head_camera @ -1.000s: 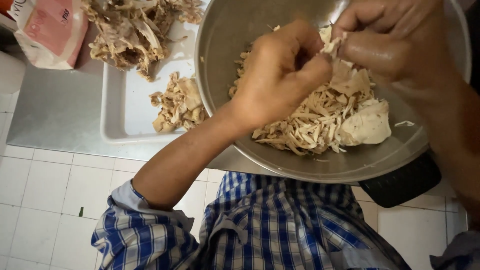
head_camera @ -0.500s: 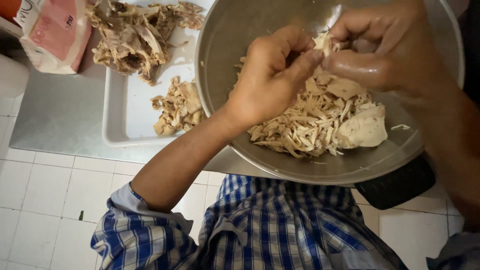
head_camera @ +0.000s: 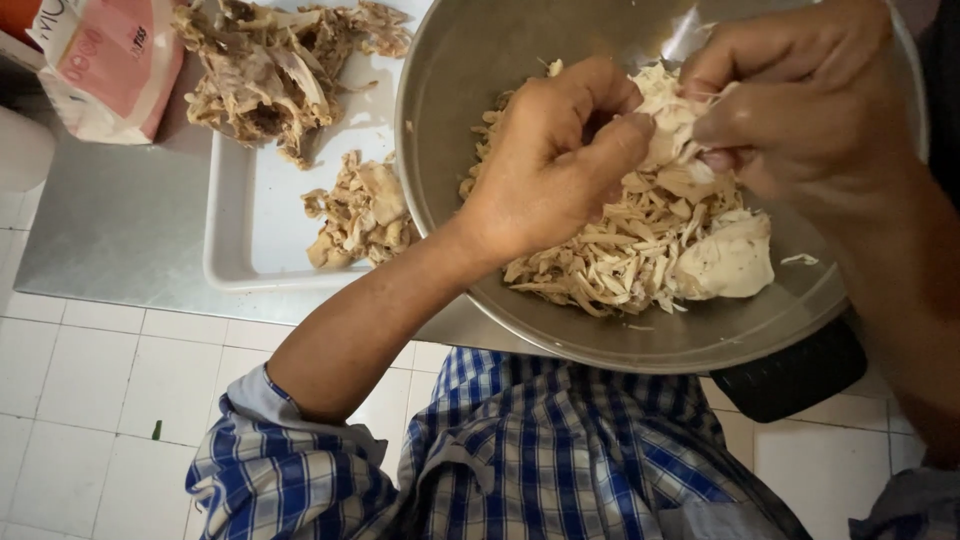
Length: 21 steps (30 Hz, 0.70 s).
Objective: Shredding cooked chicken by hand into a large metal bowl on a stainless steel prep table.
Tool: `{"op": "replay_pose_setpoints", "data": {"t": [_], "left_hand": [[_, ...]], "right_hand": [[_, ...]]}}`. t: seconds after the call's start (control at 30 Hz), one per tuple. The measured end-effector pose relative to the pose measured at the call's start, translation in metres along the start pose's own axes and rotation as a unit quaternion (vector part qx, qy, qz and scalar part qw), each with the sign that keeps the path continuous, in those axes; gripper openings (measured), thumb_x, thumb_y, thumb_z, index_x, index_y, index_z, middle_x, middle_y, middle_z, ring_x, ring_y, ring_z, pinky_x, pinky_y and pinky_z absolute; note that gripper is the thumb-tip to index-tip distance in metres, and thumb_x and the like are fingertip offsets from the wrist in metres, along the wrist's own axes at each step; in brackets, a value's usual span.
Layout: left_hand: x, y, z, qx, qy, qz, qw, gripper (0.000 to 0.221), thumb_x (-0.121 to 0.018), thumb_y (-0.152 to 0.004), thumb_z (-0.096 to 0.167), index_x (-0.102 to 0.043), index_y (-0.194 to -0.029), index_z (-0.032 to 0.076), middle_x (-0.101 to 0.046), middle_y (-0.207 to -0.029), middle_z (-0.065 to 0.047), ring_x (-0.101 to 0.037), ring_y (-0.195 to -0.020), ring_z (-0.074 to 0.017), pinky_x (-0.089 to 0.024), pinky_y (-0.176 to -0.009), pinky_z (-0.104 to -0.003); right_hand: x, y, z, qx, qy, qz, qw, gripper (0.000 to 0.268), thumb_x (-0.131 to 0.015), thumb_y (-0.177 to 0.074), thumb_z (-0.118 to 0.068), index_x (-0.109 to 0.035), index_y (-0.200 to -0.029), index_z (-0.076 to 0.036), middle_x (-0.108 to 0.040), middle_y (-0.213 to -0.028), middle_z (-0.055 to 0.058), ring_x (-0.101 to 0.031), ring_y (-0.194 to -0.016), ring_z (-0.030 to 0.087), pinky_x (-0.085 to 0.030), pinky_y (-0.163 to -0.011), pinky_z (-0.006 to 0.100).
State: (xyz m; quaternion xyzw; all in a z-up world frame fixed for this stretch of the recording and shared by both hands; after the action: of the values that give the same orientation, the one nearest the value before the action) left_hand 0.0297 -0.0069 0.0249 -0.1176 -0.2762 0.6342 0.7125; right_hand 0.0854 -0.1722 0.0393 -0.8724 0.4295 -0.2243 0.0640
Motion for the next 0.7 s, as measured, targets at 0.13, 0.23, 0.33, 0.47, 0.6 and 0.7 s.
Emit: {"op": "replay_pose_setpoints", "data": {"t": [0.13,0.23,0.33,0.47,0.6,0.7], "left_hand": [[0.008,0.002,-0.019,0.017,0.044,0.006,0.999,0.018,-0.046,-0.103,0.004,-0.055,-0.087,0.001,-0.059,-0.064,-0.005,-0.062,-0.043,-0.0111,-0.055,-0.031,-0.021],[0.013,0.001,-0.015,0.058,0.095,0.035,0.993,0.015,-0.056,-0.101,0.012,-0.055,-0.088,0.004,-0.058,-0.061,-0.006,-0.06,-0.044,-0.0114,-0.055,-0.037,-0.023],[0.007,0.001,-0.012,0.034,0.098,0.014,0.995,0.013,-0.059,-0.101,0.014,-0.059,-0.092,0.004,-0.062,-0.063,-0.006,-0.059,-0.046,-0.0107,-0.048,-0.037,-0.022],[0.003,0.001,-0.008,-0.003,0.041,-0.008,0.999,0.01,-0.057,-0.102,0.006,-0.056,-0.091,0.004,-0.061,-0.066,-0.006,-0.061,-0.051,-0.0121,-0.051,-0.041,-0.024],[0.003,0.0,-0.003,0.01,0.024,-0.003,1.0,0.014,-0.054,-0.101,0.007,-0.054,-0.088,0.007,-0.058,-0.061,-0.003,-0.059,-0.047,-0.0113,-0.048,-0.04,-0.024],[0.003,0.001,-0.004,-0.005,0.028,0.001,1.0,0.013,-0.052,-0.102,0.007,-0.056,-0.09,0.004,-0.058,-0.063,-0.004,-0.058,-0.046,-0.0108,-0.047,-0.038,-0.023]], "right_hand": [[0.033,-0.004,0.054,-0.01,-0.095,0.019,0.995,0.016,-0.054,-0.095,0.008,-0.063,-0.09,-0.005,-0.067,-0.09,0.009,-0.059,-0.058,0.012,-0.039,-0.042,0.014],[0.024,-0.003,0.051,-0.092,-0.051,0.125,0.987,0.01,-0.065,-0.085,0.01,-0.059,-0.087,0.002,-0.059,-0.079,0.009,-0.053,-0.058,0.012,-0.041,-0.052,0.019],[0.004,-0.004,0.003,-0.051,0.145,0.05,0.987,0.016,-0.082,-0.092,-0.002,-0.072,-0.105,-0.003,-0.069,-0.092,0.003,-0.062,-0.075,0.009,-0.046,-0.065,0.021],[-0.011,-0.007,-0.013,-0.005,0.115,-0.001,0.993,0.008,-0.066,-0.091,0.006,-0.069,-0.085,0.001,-0.064,-0.071,0.008,-0.053,-0.054,0.011,-0.039,-0.05,0.023],[-0.013,-0.007,-0.009,0.011,0.044,0.008,0.999,0.012,-0.06,-0.086,0.011,-0.06,-0.076,0.003,-0.053,-0.063,0.008,-0.04,-0.047,0.01,-0.031,-0.046,0.024],[-0.009,-0.001,-0.014,-0.032,0.062,0.041,0.997,0.014,-0.061,-0.091,0.01,-0.062,-0.08,0.002,-0.057,-0.066,0.008,-0.047,-0.047,0.011,-0.039,-0.046,0.022]]}}
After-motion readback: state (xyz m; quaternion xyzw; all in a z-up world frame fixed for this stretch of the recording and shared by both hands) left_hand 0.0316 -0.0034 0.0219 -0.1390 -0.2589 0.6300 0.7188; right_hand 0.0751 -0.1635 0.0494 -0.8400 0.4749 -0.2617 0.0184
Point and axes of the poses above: each hand's wrist, its own y-axis away from the middle knuckle, its own x-axis out of the back of the hand, z = x × y, the point moved 4 cm from there along -y, towards the middle knuckle
